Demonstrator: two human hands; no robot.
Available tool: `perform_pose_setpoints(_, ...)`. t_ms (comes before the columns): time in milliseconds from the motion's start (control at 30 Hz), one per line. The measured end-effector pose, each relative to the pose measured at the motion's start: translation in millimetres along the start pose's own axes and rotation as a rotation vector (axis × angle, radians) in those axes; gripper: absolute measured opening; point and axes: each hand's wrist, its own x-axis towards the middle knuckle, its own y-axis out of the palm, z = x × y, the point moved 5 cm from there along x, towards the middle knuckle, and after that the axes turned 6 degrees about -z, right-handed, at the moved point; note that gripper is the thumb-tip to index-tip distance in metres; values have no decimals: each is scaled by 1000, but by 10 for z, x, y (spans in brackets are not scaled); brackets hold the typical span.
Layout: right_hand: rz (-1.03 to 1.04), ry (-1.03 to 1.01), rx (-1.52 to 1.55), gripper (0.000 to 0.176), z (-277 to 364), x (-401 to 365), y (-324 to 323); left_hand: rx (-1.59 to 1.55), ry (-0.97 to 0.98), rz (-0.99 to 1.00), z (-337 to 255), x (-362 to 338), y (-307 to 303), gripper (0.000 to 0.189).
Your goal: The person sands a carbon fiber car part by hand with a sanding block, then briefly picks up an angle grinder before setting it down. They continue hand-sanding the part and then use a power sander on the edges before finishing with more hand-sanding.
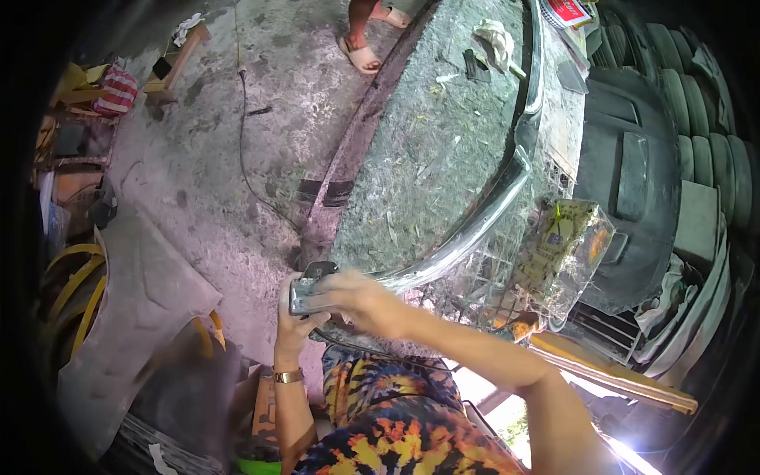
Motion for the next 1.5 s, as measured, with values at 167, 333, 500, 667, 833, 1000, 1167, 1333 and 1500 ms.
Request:
perform_pose_setpoints(167, -65, 7, 4, 35, -143, -244, -157, -139, -122, -7, -202, 17, 96, 87)
perform_pose_setpoints(333, -15, -46, 1, 38, 45, 59, 61, -155, -174, 11, -36, -19, 48, 88)
perform_pose_setpoints(500, -177, 357, -16, 30, -174, -1059, -1077, -151, -228, 2, -196, -12, 110, 93)
perform_pose_setpoints(667, -713, 736, 447, 23, -74, -1821, -1492, 701, 193, -267, -564, -333, -232, 109)
perform_pose_setpoints(833, -745, 755, 728, 24, -208, -2155, -1086, 1420, 522, 207, -1088, -535, 457, 75)
perform_pose_setpoints(1000, -817, 704, 755, 24, -280, -2310, -1030, 1473, 504, 231, -1068, -498, 752, 67)
perform_pose_setpoints(1167, -888, 700, 864, 26, -375, -2356, -1155, 981, 495, 504, -691, -432, 1746, 57)
perform_pose_setpoints(1333, -853, 624, 653, 27, -315, -2212, -1428, 765, 707, 581, -660, -467, 2137, 46)
perform_pose_setpoints(1500, -747, 614, 490, 26, -290, -2161, -1444, 1267, 602, 238, -989, -51, 945, 54)
